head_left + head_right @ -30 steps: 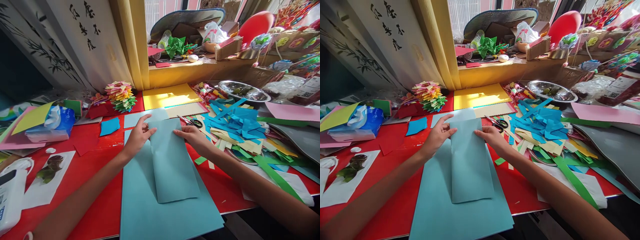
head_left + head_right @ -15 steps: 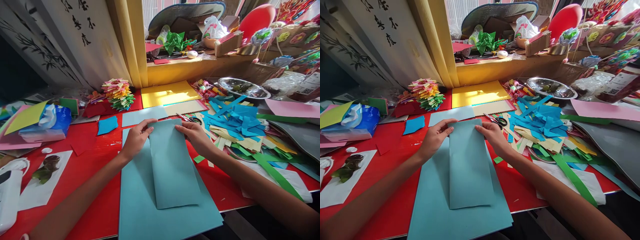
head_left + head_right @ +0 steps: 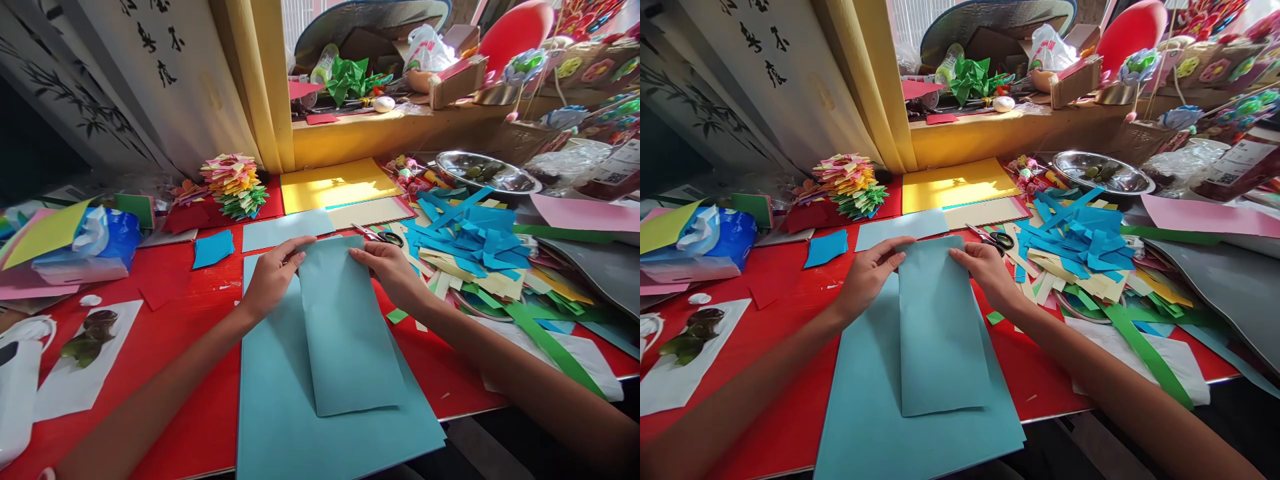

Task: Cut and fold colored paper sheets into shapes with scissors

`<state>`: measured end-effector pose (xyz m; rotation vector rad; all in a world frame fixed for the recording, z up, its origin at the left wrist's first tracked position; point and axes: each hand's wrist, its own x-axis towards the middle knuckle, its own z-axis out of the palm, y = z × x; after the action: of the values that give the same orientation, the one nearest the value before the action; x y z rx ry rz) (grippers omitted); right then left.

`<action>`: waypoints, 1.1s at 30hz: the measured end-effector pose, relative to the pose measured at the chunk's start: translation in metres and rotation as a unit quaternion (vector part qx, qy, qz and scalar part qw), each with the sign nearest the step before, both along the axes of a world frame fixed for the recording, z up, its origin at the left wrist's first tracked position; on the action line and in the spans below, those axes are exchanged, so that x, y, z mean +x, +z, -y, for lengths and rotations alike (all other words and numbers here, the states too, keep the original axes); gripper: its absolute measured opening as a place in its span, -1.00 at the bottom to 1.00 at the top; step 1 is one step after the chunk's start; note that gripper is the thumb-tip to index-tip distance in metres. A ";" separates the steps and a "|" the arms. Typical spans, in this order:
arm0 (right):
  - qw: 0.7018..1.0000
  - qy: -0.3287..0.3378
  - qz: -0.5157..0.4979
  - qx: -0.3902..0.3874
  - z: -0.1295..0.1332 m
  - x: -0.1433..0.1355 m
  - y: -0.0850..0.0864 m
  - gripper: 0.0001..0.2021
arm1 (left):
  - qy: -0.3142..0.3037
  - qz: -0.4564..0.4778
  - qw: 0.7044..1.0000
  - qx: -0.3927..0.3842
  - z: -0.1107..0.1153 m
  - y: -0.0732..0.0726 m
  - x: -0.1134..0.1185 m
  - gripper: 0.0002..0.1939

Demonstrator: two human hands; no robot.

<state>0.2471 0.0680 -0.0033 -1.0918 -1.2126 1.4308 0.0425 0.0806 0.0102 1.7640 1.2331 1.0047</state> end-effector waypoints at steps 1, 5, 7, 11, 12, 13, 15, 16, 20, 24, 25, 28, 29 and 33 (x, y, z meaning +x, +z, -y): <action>1.000 -0.001 0.000 0.000 0.000 0.000 0.000 -0.68 | -0.001 -0.002 1.000 0.000 0.000 0.000 0.000 -0.66; 1.000 -0.009 0.010 -0.008 0.001 0.000 0.000 -0.68 | 0.003 -0.007 1.000 0.004 0.000 0.000 0.000 -0.67; 1.000 -0.009 0.013 -0.012 0.001 0.000 0.000 -0.67 | 0.003 -0.006 1.000 0.005 0.000 -0.001 0.000 -0.66; 1.000 -0.005 0.009 -0.013 0.001 0.000 -0.001 -0.67 | 0.000 -0.002 1.000 -0.003 -0.001 -0.002 -0.001 -0.67; 1.000 -0.003 0.007 -0.012 0.001 0.000 -0.001 -0.68 | 0.000 -0.001 1.000 -0.005 -0.001 -0.002 -0.001 -0.67; 1.000 -0.001 0.005 -0.012 0.001 0.000 -0.002 -0.68 | 0.000 -0.002 1.000 -0.006 -0.001 -0.001 -0.001 -0.67; 1.000 0.000 0.007 -0.014 0.001 0.001 -0.002 -0.68 | 0.000 -0.005 1.000 -0.003 -0.001 -0.001 0.000 -0.67; 1.000 -0.001 0.011 -0.016 0.001 0.001 -0.003 -0.68 | 0.000 -0.005 1.000 -0.002 -0.001 -0.001 0.000 -0.67; 1.000 -0.001 0.023 -0.018 0.000 0.001 -0.004 -0.66 | -0.003 -0.002 1.000 -0.004 0.000 0.000 0.000 -0.67; 0.999 -0.001 0.028 -0.020 0.000 0.001 -0.004 -0.63 | -0.002 -0.010 1.000 -0.004 0.001 -0.001 0.000 -0.67; 0.999 0.000 0.029 -0.019 0.001 0.001 -0.004 -0.63 | -0.002 -0.012 1.000 -0.004 0.001 -0.001 0.000 -0.67; 0.999 0.003 0.032 -0.014 0.002 0.001 -0.003 -0.62 | -0.003 -0.019 1.000 -0.005 0.001 -0.001 0.000 -0.67; 0.999 0.001 0.034 -0.013 0.002 0.001 -0.003 -0.62 | -0.004 -0.019 1.000 -0.004 0.001 0.000 0.000 -0.68; 1.000 0.000 0.026 -0.008 0.003 0.000 -0.002 -0.61 | -0.010 -0.008 1.000 0.004 0.002 0.001 0.002 -0.70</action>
<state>0.2474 0.0651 -0.0055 -1.1475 -1.2398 1.4226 0.0441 0.0784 0.0115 1.7895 1.2202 0.9869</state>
